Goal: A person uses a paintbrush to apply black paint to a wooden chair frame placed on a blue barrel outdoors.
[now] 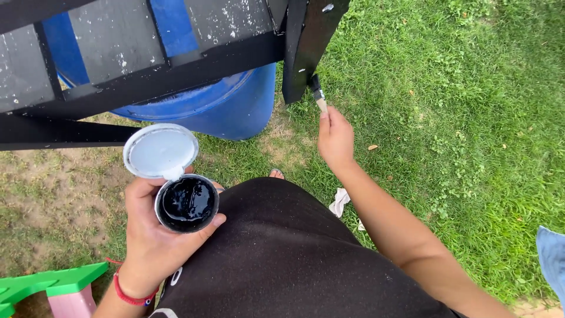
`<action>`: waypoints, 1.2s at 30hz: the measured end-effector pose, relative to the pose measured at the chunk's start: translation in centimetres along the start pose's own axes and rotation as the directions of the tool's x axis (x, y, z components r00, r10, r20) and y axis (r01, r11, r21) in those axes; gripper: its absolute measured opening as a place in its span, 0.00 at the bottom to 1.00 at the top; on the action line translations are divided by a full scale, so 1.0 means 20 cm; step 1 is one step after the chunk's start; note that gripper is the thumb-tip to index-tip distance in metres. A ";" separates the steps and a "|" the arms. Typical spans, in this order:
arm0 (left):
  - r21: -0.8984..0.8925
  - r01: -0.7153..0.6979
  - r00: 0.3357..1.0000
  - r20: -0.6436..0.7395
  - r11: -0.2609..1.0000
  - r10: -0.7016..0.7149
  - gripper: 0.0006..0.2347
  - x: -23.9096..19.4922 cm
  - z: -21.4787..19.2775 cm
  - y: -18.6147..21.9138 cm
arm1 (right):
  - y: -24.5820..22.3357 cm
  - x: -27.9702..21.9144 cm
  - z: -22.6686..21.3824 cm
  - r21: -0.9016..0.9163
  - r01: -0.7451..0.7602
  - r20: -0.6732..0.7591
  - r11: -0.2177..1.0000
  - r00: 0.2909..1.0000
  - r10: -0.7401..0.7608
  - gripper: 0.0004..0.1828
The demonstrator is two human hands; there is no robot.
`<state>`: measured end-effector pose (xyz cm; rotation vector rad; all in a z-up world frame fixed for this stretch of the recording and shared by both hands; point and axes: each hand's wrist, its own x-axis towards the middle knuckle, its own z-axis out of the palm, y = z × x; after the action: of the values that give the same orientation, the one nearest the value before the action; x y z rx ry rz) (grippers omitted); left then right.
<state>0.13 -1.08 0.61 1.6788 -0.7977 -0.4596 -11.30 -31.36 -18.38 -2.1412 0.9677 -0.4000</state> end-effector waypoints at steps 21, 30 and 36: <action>0.171 0.072 0.994 -0.094 0.983 -0.056 0.36 -0.03 -0.01 -0.03 | -0.40 0.00 -0.34 -0.057 0.416 -0.297 0.908 0.861 -0.413 0.13; 0.144 0.033 0.995 -0.095 0.989 -0.019 0.37 -0.04 -0.02 -0.05 | 0.17 -0.02 0.05 -0.103 -0.198 0.243 0.975 0.945 0.218 0.14; 0.178 0.110 0.990 -0.106 0.978 -0.092 0.37 -0.05 -0.02 -0.06 | -0.21 0.00 -0.02 0.377 -0.730 0.487 0.571 0.680 0.548 0.14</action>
<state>0.14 0.04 -0.55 1.9050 -0.7022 -0.3802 -9.32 -29.73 -15.05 -1.1450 1.1939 0.0594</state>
